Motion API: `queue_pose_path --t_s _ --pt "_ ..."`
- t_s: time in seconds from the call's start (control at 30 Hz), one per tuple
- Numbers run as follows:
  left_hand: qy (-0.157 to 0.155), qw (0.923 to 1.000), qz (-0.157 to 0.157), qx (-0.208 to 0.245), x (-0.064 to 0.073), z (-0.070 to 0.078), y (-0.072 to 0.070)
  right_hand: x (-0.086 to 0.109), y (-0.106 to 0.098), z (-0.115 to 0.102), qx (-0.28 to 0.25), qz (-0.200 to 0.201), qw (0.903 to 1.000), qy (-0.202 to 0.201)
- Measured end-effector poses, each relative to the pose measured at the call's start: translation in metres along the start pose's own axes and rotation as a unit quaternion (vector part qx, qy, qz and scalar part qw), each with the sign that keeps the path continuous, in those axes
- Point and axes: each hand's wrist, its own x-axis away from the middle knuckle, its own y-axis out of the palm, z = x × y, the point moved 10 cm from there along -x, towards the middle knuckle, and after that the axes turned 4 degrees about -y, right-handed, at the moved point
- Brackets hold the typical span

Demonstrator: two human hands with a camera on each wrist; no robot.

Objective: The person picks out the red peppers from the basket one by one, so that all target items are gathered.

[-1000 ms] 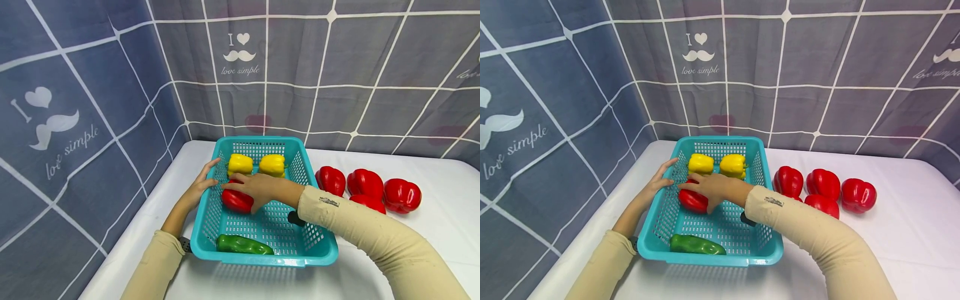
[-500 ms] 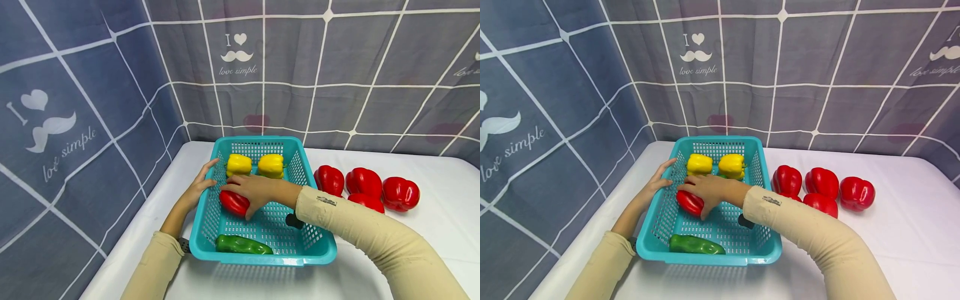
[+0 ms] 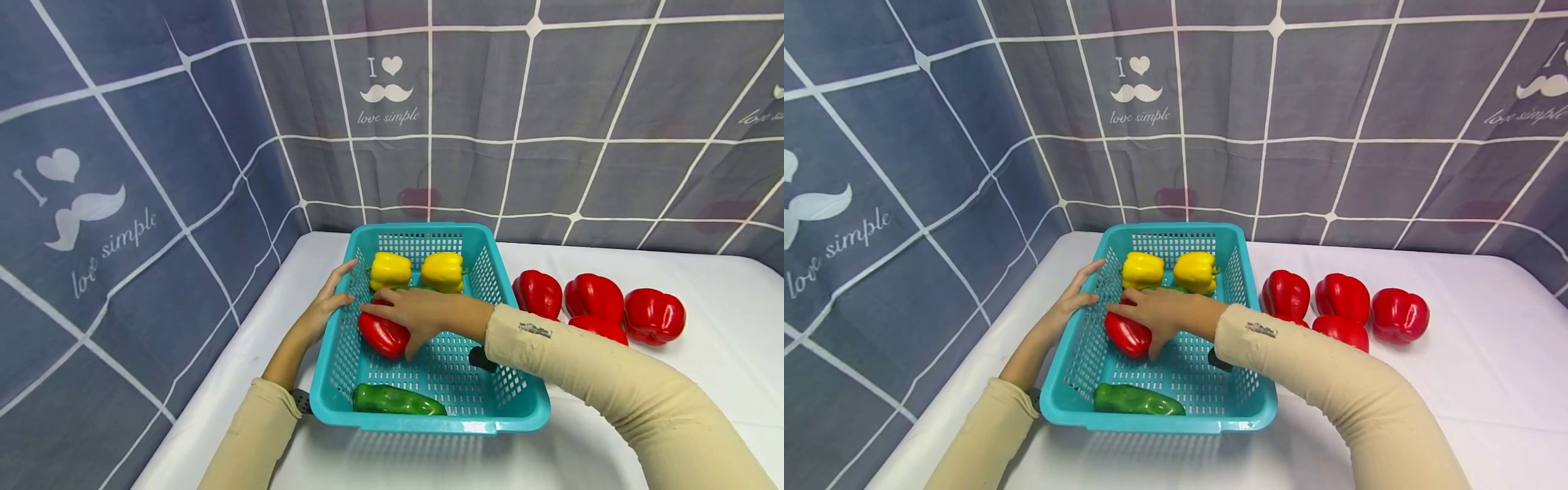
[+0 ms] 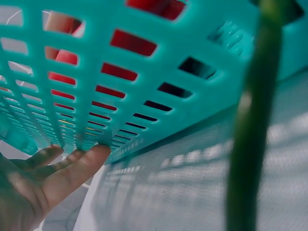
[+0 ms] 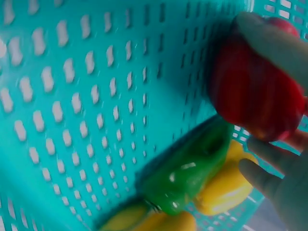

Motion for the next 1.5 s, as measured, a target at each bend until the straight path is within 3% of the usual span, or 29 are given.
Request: queue_pose_path --t_s 0.2,0.47,0.77,1.23,1.5 --pt "0.007 0.9999 -0.008 0.004 -0.001 0.001 0.004 0.015 -0.005 -0.008 0.03 0.009 0.9995 0.002" --pt "0.014 0.9999 0.002 0.005 -0.002 0.0 0.0 0.04 -0.027 -0.012 0.02 0.041 0.9986 0.025" --pt "0.011 0.9999 0.005 0.001 -0.001 -0.003 -0.004 0.053 -0.039 -0.015 0.011 0.063 0.9974 0.032" --pt "0.01 0.9999 0.003 0.002 -0.002 -0.001 0.002 0.066 -0.035 0.006 -0.002 0.073 0.9939 0.083" --pt "0.013 0.9999 0.006 0.001 -0.001 -0.001 -0.002 0.077 -0.043 0.01 -0.015 0.092 0.9923 0.082"
